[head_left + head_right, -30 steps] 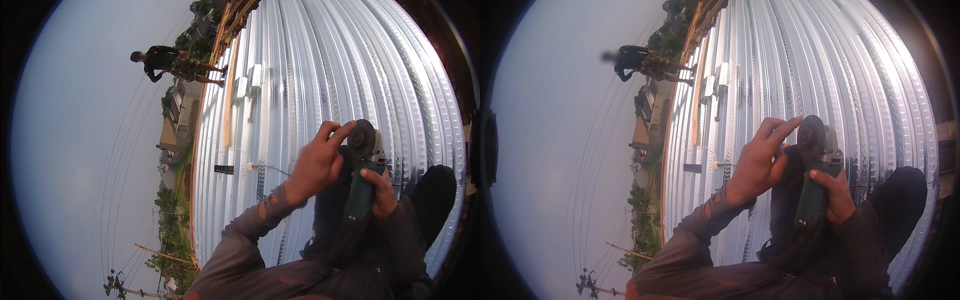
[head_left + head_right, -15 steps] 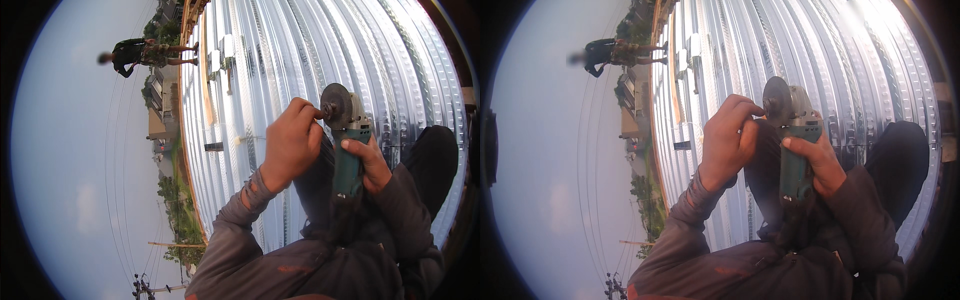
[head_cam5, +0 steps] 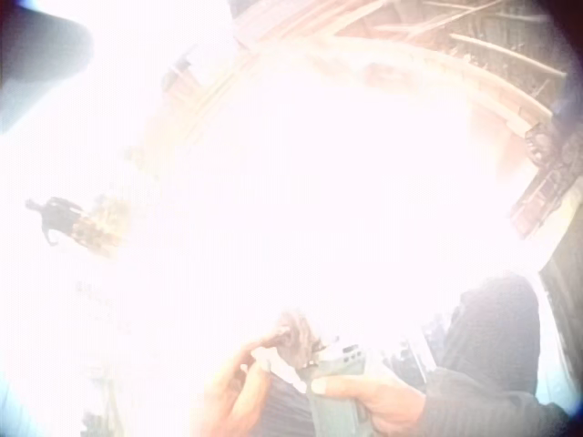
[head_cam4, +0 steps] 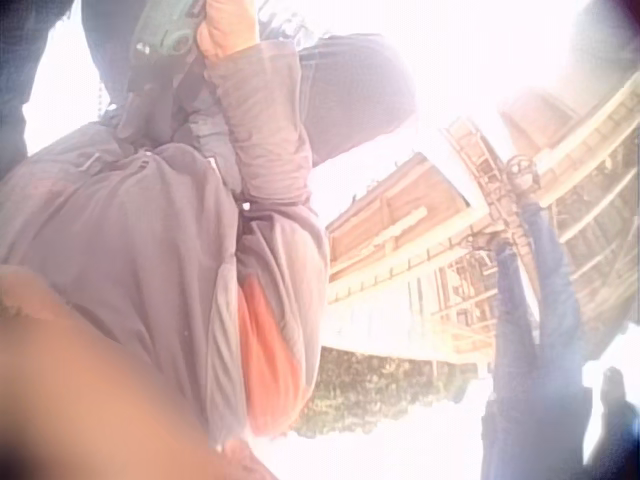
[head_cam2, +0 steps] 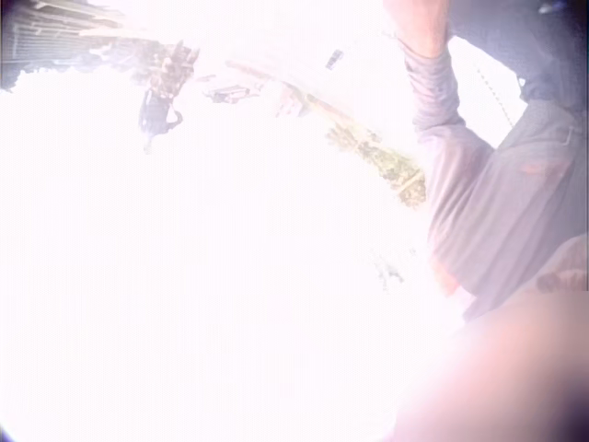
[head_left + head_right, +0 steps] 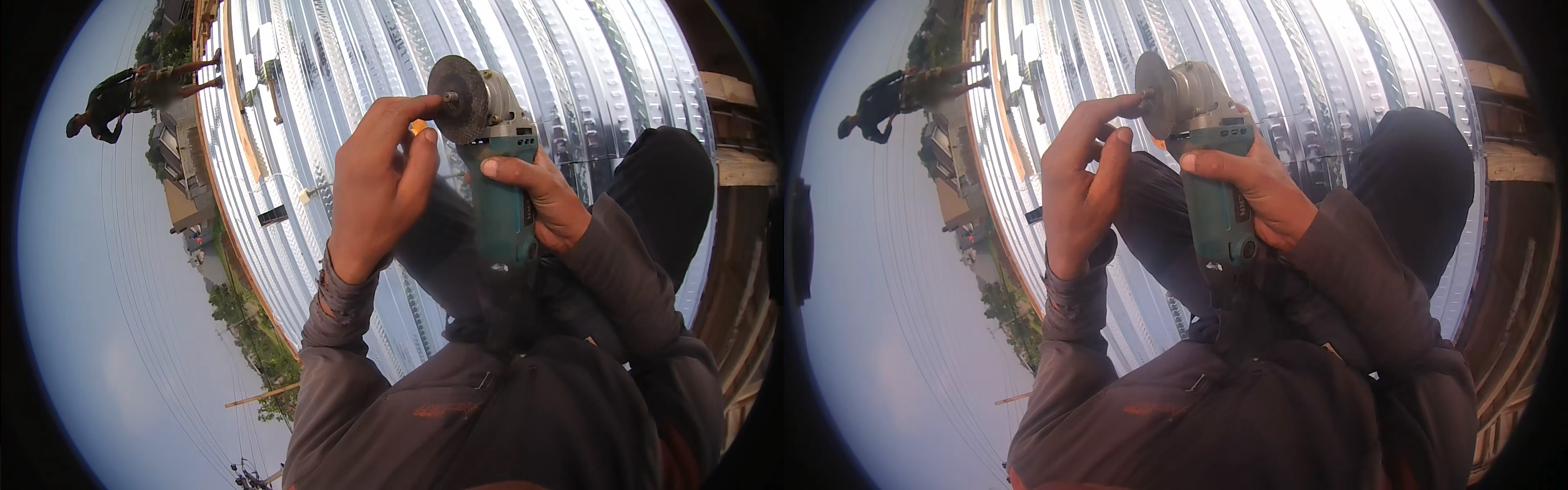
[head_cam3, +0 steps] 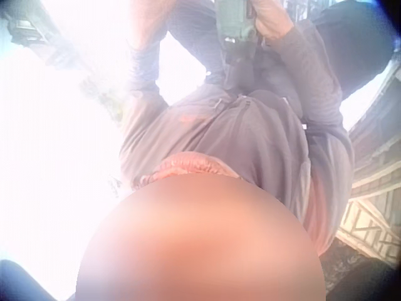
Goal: The person uses an angle grinder to cut a corrugated metal sheet on a roof. They guide the tool along a marked line, then remove the cut piece and adjust the grinder before continuing.
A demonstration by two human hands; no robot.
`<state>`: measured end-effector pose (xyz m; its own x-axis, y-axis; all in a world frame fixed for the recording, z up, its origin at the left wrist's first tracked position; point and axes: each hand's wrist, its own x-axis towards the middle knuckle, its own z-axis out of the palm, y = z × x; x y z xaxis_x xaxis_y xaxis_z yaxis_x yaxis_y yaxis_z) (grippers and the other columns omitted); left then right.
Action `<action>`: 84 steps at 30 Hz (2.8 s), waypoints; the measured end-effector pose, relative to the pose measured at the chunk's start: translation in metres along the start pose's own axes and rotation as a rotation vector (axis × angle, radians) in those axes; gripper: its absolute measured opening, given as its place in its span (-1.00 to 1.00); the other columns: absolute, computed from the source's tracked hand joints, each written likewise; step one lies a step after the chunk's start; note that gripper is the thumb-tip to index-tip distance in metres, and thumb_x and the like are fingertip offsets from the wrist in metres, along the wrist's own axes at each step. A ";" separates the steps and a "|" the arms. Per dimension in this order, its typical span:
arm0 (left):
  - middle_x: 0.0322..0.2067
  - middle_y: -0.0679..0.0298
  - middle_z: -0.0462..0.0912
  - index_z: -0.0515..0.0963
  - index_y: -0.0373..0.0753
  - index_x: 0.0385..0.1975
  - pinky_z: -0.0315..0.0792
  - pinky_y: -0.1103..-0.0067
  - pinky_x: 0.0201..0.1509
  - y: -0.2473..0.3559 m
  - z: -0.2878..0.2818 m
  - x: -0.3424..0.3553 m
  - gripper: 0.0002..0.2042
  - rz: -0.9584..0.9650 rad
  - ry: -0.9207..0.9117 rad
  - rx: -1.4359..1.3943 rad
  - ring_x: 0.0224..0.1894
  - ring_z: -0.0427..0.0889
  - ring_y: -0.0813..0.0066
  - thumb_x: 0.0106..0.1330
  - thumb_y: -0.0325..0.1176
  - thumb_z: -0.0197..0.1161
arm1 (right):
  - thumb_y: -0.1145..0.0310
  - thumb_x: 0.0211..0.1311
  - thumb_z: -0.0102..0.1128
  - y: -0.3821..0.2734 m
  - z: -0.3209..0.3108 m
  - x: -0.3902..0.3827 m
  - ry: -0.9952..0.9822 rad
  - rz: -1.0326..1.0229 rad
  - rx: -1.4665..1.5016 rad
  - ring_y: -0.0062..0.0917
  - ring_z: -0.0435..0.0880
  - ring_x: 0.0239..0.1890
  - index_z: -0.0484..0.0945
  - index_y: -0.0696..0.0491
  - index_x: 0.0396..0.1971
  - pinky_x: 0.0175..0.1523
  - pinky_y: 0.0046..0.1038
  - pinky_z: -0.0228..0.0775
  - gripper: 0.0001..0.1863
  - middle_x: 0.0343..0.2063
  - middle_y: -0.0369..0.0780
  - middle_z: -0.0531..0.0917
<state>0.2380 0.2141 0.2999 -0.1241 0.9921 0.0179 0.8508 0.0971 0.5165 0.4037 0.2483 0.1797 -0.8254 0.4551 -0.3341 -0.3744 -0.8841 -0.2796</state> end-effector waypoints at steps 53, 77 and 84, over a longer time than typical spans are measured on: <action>-0.15 0.05 0.65 0.48 -0.31 0.10 0.55 0.43 -0.06 -0.008 0.023 0.106 -0.48 0.427 -0.352 -0.068 -0.12 0.66 0.23 0.27 -0.08 0.34 | 0.17 0.23 0.30 -0.032 -0.039 0.005 0.104 -0.125 0.064 -0.33 0.73 -0.24 0.41 0.23 0.08 -0.14 -0.33 0.71 -0.45 -0.20 -0.03 0.64; 0.27 0.10 0.46 0.40 -0.10 0.33 0.37 0.15 0.37 -0.025 -0.015 0.154 -0.40 0.284 0.015 0.089 0.29 0.48 0.16 0.38 0.10 0.18 | 0.43 -0.11 0.52 -0.036 -0.007 -0.019 0.006 -0.362 0.192 -0.36 0.60 -0.07 0.19 0.06 0.20 -0.10 -0.29 0.57 -0.15 -0.10 -0.10 0.49; 0.19 0.00 0.47 0.35 -0.27 0.30 0.28 0.35 0.31 -0.133 0.041 0.160 -0.44 -0.175 -0.185 -0.064 0.21 0.45 0.14 0.28 -0.28 0.18 | 0.38 -0.14 0.54 -0.029 -0.011 -0.014 -0.004 -0.421 0.166 -0.36 0.60 -0.08 0.21 0.03 0.19 -0.08 -0.27 0.56 -0.14 -0.11 -0.11 0.50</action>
<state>0.1258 0.3632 0.1987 -0.1655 0.9590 -0.2302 0.7896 0.2687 0.5516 0.4311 0.2686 0.1826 -0.5882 0.7785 -0.2189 -0.7402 -0.6273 -0.2420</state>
